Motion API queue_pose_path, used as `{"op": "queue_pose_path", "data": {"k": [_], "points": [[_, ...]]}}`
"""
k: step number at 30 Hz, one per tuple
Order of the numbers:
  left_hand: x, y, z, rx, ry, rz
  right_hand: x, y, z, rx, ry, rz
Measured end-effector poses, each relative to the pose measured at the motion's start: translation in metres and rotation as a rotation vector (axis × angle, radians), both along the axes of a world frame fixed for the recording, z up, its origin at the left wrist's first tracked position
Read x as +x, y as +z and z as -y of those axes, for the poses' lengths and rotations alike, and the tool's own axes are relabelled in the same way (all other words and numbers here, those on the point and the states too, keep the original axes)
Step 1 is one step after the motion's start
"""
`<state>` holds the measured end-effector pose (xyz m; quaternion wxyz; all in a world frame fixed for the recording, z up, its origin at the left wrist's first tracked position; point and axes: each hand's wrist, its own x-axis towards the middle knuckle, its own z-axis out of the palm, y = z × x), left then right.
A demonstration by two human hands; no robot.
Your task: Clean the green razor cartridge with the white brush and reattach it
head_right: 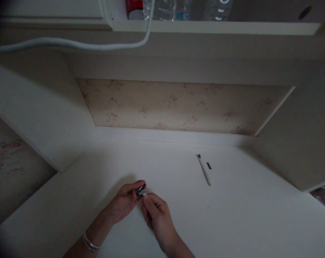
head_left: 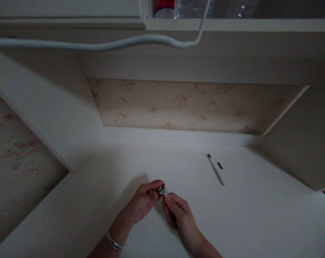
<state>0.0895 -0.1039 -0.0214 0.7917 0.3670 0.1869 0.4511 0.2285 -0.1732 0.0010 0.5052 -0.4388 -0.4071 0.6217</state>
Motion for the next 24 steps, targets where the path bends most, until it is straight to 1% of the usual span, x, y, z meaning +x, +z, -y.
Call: {"op": "queue_pose_path", "data": {"k": [2, 4, 8, 13, 16, 19, 24], "points": [[0.000, 0.001, 0.000, 0.010, -0.007, -0.012, 0.001, 0.000, 0.000, 0.011, -0.007, 0.006], [0.000, 0.002, 0.000, 0.025, -0.012, -0.023, 0.001, 0.000, -0.001, -0.005, 0.012, -0.041], [-0.002, 0.004, 0.001, 0.076, -0.036, -0.042, 0.004, 0.002, -0.002, -0.058, 0.092, -0.181], [-0.007, 0.008, 0.002, 0.163, -0.118, -0.045, 0.007, 0.005, 0.001, -0.140, 0.186, -0.275], [-0.010, 0.012, 0.002, 0.225, -0.148, -0.064, 0.008, 0.004, 0.002, -0.170, 0.213, -0.306], [-0.011, 0.015, 0.003, 0.254, -0.172, -0.089, 0.007, 0.000, 0.001, -0.129, 0.226, -0.295], [-0.011, 0.017, 0.006, 0.218, -0.202, -0.055, 0.004, -0.004, 0.002, -0.007, 0.263, -0.241]]}}
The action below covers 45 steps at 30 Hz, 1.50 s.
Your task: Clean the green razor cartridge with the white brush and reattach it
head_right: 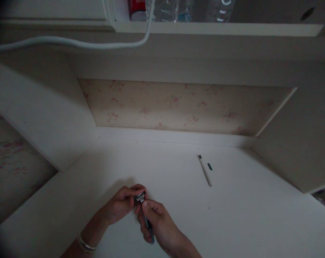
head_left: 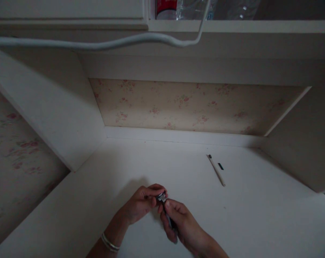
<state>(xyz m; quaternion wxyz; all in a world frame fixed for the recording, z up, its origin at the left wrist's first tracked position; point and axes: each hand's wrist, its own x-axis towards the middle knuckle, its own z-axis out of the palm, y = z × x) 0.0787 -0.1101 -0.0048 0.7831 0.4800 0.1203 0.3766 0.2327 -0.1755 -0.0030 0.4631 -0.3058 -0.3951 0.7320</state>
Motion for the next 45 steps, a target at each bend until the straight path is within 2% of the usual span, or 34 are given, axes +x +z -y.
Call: {"op": "queue_pose_path", "data": {"k": [5, 11, 17, 20, 24, 26, 28, 32, 36, 42, 45], "points": [[0.002, -0.003, 0.001, -0.066, 0.032, 0.030, -0.002, 0.004, 0.001, 0.091, -0.036, 0.060], [0.003, -0.006, -0.001, -0.078, 0.049, 0.015, 0.000, 0.003, -0.001, 0.098, -0.043, 0.086], [0.003, -0.008, -0.002, -0.117, 0.106, 0.021, -0.001, 0.003, -0.002, 0.089, -0.045, 0.007], [0.005, -0.008, -0.003, -0.143, 0.155, 0.015, 0.001, 0.002, -0.004, 0.113, -0.045, 0.079], [0.008, -0.007, -0.005, -0.135, 0.242, -0.002, 0.002, 0.001, -0.008, 0.147, -0.171, 0.212], [0.009, -0.007, -0.005, -0.141, 0.250, -0.007, 0.001, 0.000, -0.009, 0.137, -0.233, 0.183], [0.010, -0.009, -0.005, -0.143, 0.255, -0.038, -0.001, 0.000, -0.008, 0.102, -0.234, 0.110], [0.011, -0.011, -0.004, -0.054, 0.322, -0.217, -0.004, -0.002, -0.007, 0.033, -0.192, 0.000], [0.013, -0.003, -0.004, 0.082, 0.388, -0.346, -0.006, -0.005, -0.007, -0.014, -0.182, -0.047], [0.014, 0.003, -0.003, 0.266, 0.516, -0.405, -0.010, -0.013, -0.007, -0.023, -0.166, 0.001], [0.014, 0.001, -0.003, 0.316, 0.539, -0.407, -0.010, -0.017, -0.009, 0.026, -0.167, 0.108]]}}
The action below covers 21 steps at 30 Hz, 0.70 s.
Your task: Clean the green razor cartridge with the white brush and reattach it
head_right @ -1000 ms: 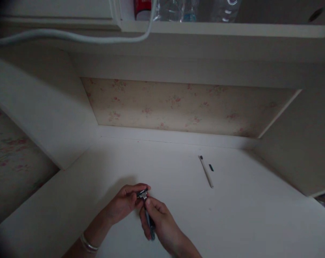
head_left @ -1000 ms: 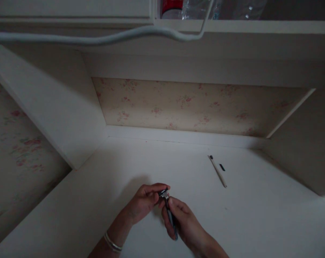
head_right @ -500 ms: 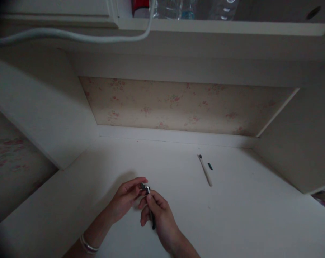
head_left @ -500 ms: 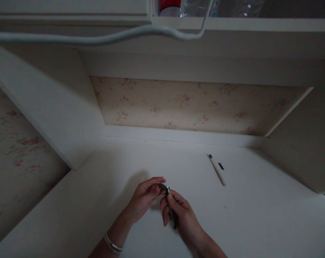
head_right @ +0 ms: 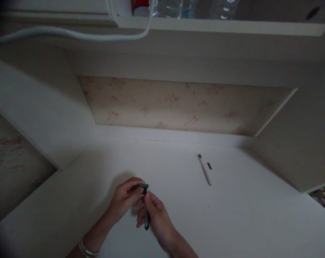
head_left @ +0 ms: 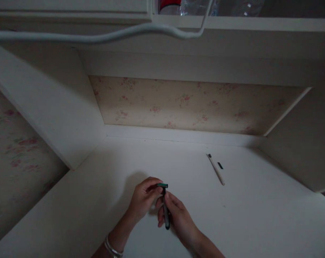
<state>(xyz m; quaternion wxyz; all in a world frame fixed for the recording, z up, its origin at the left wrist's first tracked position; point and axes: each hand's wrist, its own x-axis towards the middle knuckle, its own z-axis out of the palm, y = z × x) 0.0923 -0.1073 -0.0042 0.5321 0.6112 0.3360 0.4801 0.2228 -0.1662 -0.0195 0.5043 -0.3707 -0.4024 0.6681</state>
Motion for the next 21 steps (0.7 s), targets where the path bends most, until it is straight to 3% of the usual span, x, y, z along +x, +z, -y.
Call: {"op": "queue_pose_path", "data": {"k": [5, 10, 15, 17, 19, 21], "points": [[0.000, -0.003, -0.002, 0.068, 0.065, -0.037, 0.009, 0.004, -0.002, 0.204, -0.115, 0.359], [0.001, -0.005, -0.005, -0.004, 0.071, -0.073, 0.019, 0.005, -0.007, 0.266, -0.221, 0.540], [0.001, -0.007, -0.007, -0.099, 0.144, -0.106, 0.058, -0.002, -0.031, 0.192, -0.389, 0.737], [0.001, -0.011, -0.008, -0.124, 0.145, -0.096, 0.087, -0.001, -0.046, 0.123, -0.461, 0.968], [0.002, -0.014, -0.009, -0.130, 0.126, -0.091, 0.119, 0.003, -0.061, 0.062, -0.483, 1.343], [0.004, -0.016, -0.008, -0.122, 0.106, -0.107, 0.149, 0.009, -0.075, 0.005, -0.502, 1.471]]}}
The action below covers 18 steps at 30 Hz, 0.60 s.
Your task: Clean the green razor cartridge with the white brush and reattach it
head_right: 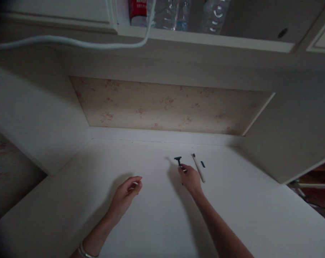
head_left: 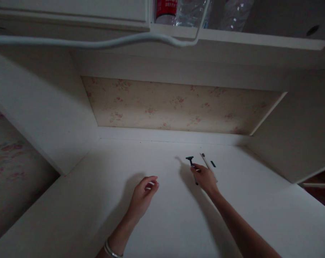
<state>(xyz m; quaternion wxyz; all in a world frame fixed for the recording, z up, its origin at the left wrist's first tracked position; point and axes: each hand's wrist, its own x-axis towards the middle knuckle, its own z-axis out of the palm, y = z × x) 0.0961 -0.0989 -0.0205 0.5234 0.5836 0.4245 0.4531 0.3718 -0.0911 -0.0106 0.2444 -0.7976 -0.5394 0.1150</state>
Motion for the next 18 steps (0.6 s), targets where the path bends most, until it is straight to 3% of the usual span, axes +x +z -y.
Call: {"op": "queue_pose_path", "data": {"k": [4, 10, 18], "points": [[0.003, -0.001, 0.001, 0.019, -0.024, -0.046, 0.038, 0.009, -0.022, -0.102, -0.064, 0.171], [0.003, -0.005, 0.001, 0.035, -0.037, -0.097, 0.047, 0.003, -0.038, -0.210, -0.088, 0.270], [0.005, -0.009, 0.002, 0.060, -0.069, -0.110, 0.030, 0.017, -0.028, -0.068, -0.036, 0.152]]}}
